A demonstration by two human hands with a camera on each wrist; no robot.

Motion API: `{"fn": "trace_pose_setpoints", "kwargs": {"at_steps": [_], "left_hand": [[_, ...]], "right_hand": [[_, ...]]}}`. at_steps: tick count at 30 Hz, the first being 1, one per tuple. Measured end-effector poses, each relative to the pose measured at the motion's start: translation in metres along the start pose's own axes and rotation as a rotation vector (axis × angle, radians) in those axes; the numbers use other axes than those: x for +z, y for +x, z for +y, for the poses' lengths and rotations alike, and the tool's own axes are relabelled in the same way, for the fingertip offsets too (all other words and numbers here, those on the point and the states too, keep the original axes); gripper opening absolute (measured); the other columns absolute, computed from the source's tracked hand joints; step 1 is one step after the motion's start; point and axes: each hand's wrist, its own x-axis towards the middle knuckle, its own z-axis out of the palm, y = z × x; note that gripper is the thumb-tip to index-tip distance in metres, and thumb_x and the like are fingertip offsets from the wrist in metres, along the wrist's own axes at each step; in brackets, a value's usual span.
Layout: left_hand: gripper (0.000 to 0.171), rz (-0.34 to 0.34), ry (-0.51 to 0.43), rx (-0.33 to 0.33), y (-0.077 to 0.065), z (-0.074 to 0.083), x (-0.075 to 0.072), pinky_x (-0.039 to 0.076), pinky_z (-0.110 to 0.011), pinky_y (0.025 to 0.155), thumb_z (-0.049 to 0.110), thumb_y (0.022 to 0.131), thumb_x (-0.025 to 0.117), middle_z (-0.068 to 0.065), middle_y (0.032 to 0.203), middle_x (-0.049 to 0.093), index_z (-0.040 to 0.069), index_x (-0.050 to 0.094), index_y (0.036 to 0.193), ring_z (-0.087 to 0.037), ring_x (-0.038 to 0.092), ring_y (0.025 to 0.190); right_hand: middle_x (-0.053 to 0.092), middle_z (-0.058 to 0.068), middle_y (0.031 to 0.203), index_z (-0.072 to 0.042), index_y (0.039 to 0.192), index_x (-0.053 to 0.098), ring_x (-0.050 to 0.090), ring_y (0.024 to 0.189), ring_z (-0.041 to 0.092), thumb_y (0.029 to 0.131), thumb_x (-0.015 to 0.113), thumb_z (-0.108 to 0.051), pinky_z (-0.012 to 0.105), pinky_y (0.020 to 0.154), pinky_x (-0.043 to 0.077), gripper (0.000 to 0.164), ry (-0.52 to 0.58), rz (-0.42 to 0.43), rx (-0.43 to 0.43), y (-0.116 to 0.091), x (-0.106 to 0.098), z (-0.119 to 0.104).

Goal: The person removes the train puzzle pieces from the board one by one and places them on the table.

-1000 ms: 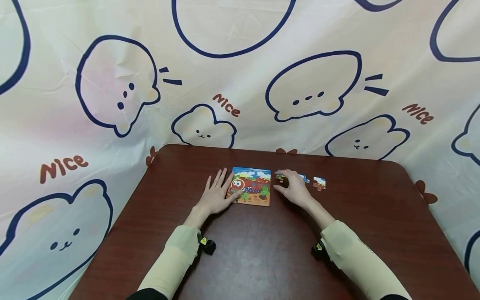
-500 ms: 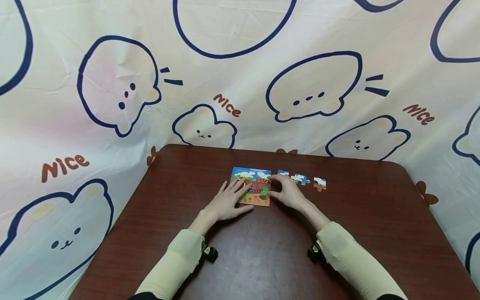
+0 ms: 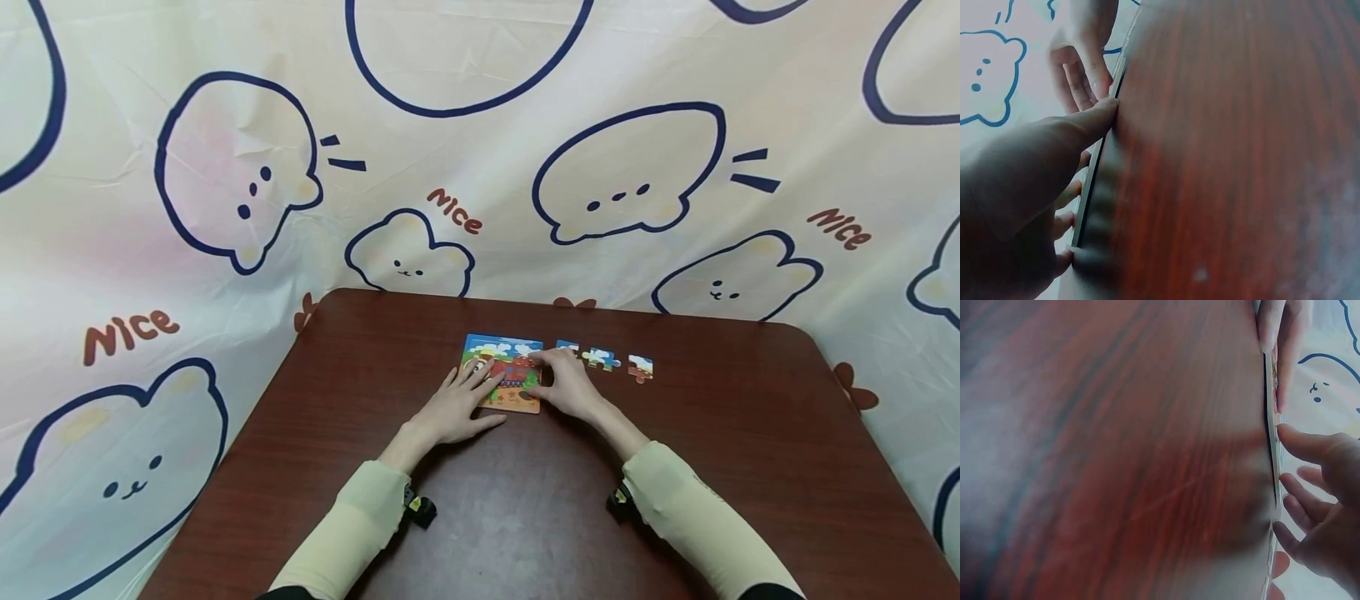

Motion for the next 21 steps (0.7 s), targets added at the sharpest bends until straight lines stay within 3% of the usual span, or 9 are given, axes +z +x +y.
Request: {"fn": "trace_pose_setpoints", "kwargs": {"at_steps": [4, 8, 14, 21], "left_hand": [[0.078, 0.0, -0.002, 0.0, 0.0, 0.0, 0.001, 0.015, -0.066, 0.139, 0.056, 0.11, 0.061, -0.008, 0.186, 0.02, 0.022, 0.034, 0.175, -0.038, 0.012, 0.174], [0.078, -0.003, -0.005, 0.001, 0.0, 0.001, 0.001, 0.014, -0.066, 0.139, 0.056, 0.11, 0.06, -0.007, 0.186, 0.019, 0.023, 0.033, 0.175, -0.037, 0.011, 0.174], [0.077, 0.002, -0.007, 0.008, 0.0, -0.001, 0.001, 0.013, -0.066, 0.139, 0.055, 0.111, 0.059, -0.007, 0.186, 0.018, 0.023, 0.033, 0.175, -0.036, 0.01, 0.175], [0.077, 0.016, -0.034, 0.004, -0.001, -0.002, 0.003, 0.012, -0.066, 0.139, 0.055, 0.11, 0.061, -0.007, 0.186, 0.02, 0.022, 0.035, 0.175, -0.036, 0.011, 0.175]], "right_hand": [[0.074, 0.022, 0.13, 0.003, 0.151, 0.063, 0.052, 0.142, 0.05, 0.092, 0.091, -0.02, 0.071, 0.119, 0.043, 0.069, 0.02, -0.016, 0.086, 0.002, -0.006, -0.014], [0.074, 0.021, 0.129, 0.004, 0.152, 0.062, 0.052, 0.142, 0.048, 0.094, 0.09, -0.019, 0.067, 0.12, 0.043, 0.069, 0.01, -0.033, 0.133, 0.005, -0.006, -0.017], [0.074, 0.022, 0.125, 0.003, 0.137, 0.073, 0.059, 0.122, 0.04, 0.094, 0.09, -0.019, 0.062, 0.109, 0.046, 0.052, 0.041, -0.01, 0.152, 0.007, -0.003, -0.017], [0.075, 0.021, 0.123, 0.0, 0.126, 0.079, 0.058, 0.126, 0.041, 0.093, 0.09, -0.019, 0.064, 0.113, 0.044, 0.039, 0.073, -0.009, 0.183, 0.009, 0.0, -0.019]]}}
